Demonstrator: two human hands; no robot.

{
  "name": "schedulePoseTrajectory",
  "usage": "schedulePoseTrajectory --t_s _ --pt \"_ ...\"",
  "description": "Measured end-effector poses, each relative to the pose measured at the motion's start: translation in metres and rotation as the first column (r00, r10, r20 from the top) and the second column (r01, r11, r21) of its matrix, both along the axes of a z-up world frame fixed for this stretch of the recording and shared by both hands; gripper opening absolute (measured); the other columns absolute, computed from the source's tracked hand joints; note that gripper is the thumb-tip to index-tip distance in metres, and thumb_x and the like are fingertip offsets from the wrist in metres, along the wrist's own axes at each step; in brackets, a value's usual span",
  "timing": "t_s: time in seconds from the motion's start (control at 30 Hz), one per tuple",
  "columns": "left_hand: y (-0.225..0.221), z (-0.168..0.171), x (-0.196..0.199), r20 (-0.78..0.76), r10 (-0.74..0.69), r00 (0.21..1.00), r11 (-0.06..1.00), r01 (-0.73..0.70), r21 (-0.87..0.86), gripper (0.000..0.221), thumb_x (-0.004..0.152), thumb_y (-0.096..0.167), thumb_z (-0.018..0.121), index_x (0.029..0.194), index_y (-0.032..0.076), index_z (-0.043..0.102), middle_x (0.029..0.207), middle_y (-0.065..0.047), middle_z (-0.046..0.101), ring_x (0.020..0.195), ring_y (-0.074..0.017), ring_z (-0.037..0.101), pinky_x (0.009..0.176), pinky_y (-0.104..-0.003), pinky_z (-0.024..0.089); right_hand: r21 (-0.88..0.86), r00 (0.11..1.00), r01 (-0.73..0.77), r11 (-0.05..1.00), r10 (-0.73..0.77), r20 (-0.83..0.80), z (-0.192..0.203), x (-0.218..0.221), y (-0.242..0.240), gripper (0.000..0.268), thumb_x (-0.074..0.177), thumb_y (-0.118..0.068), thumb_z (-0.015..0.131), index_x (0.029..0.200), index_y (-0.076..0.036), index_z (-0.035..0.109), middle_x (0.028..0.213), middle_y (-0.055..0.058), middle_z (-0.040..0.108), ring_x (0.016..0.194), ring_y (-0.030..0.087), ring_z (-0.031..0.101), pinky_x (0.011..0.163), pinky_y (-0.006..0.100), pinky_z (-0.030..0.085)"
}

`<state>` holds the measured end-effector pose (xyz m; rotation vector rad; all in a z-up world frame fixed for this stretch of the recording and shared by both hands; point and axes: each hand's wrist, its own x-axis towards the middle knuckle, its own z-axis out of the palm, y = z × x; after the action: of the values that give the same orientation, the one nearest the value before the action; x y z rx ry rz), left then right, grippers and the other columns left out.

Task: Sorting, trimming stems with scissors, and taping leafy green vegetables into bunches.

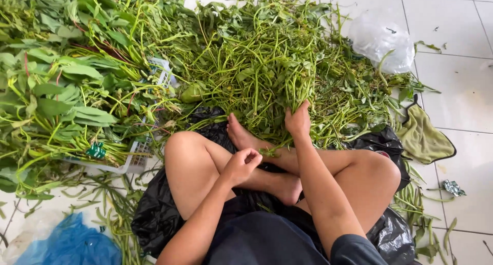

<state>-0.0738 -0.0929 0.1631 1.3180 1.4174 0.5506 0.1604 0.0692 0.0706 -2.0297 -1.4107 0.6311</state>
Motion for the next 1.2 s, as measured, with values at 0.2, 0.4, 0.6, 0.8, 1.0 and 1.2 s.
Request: schedulePoseTrajectory --t_s 0.2,0.4,0.6,0.8,1.0,1.2 --pt "-0.025 -0.002 0.000 0.005 0.002 1.000 0.999 -0.002 -0.040 0.021 0.091 0.036 0.067 0.099 0.018 0.074 0.091 0.002 0.075 0.084 -0.0117 0.066 0.077 -0.029 0.055 -0.071 0.998 -0.038 0.997 0.034 -0.051 -0.006 0.009 -0.002 0.067 0.097 -0.039 0.066 0.137 -0.002 0.027 0.106 0.031 0.066 0.100 0.052 0.069 0.079 0.065 0.058" --pt "-0.014 0.021 0.006 -0.014 -0.026 1.000 0.999 0.026 -0.033 0.022 0.091 0.032 0.068 0.102 0.014 0.073 0.094 -0.002 0.075 0.086 -0.0136 0.067 0.079 -0.031 0.056 -0.169 0.989 -0.108 0.980 0.088 -0.123 0.035 0.003 0.010 0.077 0.086 -0.057 0.073 0.133 -0.006 0.038 0.111 0.030 0.068 0.107 0.050 0.068 0.093 0.063 0.053" --pt "0.033 0.014 0.033 -0.096 -0.047 0.994 0.998 0.050 0.030 0.020 0.090 0.031 0.069 0.100 0.014 0.074 0.092 -0.004 0.074 0.084 -0.0168 0.067 0.077 -0.033 0.057 -0.191 0.963 0.132 0.973 -0.172 -0.207 -0.006 -0.012 0.029 0.109 0.076 -0.049 0.084 0.148 -0.004 0.015 0.137 0.035 0.054 0.125 0.053 0.058 0.114 0.064 0.038" --pt "0.103 -0.021 0.073 -0.475 -0.246 0.845 0.962 0.151 -0.229 0.090 0.091 0.052 0.068 0.149 -0.007 0.033 0.152 -0.034 0.035 0.139 -0.0467 0.045 0.111 -0.060 0.044 -0.220 0.979 -0.027 0.975 -0.019 -0.204 0.013 -0.005 0.018 0.082 0.091 -0.030 0.072 0.150 0.003 0.025 0.121 0.032 0.067 0.114 0.047 0.067 0.108 0.059 0.045" --pt "0.129 -0.071 0.122 -0.616 -0.345 0.708 0.938 0.281 -0.202 0.054 0.088 0.026 0.068 0.129 -0.008 0.060 0.116 -0.031 0.066 0.104 -0.0527 0.068 0.090 -0.069 0.052 -0.169 0.880 -0.029 0.985 -0.055 -0.471 0.025 0.035 0.012 0.081 0.093 -0.019 0.067 0.156 0.009 0.024 0.098 0.028 0.069 0.089 0.042 0.071 0.079 0.053 0.055" --pt "0.173 -0.038 0.108 -0.779 -0.188 0.598 0.906 0.412 0.098 0.035 0.091 0.038 0.063 0.113 0.013 0.073 0.106 -0.011 0.074 0.104 -0.0345 0.069 0.098 -0.052 0.044 -0.275 0.780 0.041 0.961 -0.203 -0.591 0.002 0.075 0.026 0.050 0.085 -0.020 0.072 0.132 -0.005 0.061 0.098 0.016 0.071 0.095 0.029 0.072 0.094 0.051 0.053"
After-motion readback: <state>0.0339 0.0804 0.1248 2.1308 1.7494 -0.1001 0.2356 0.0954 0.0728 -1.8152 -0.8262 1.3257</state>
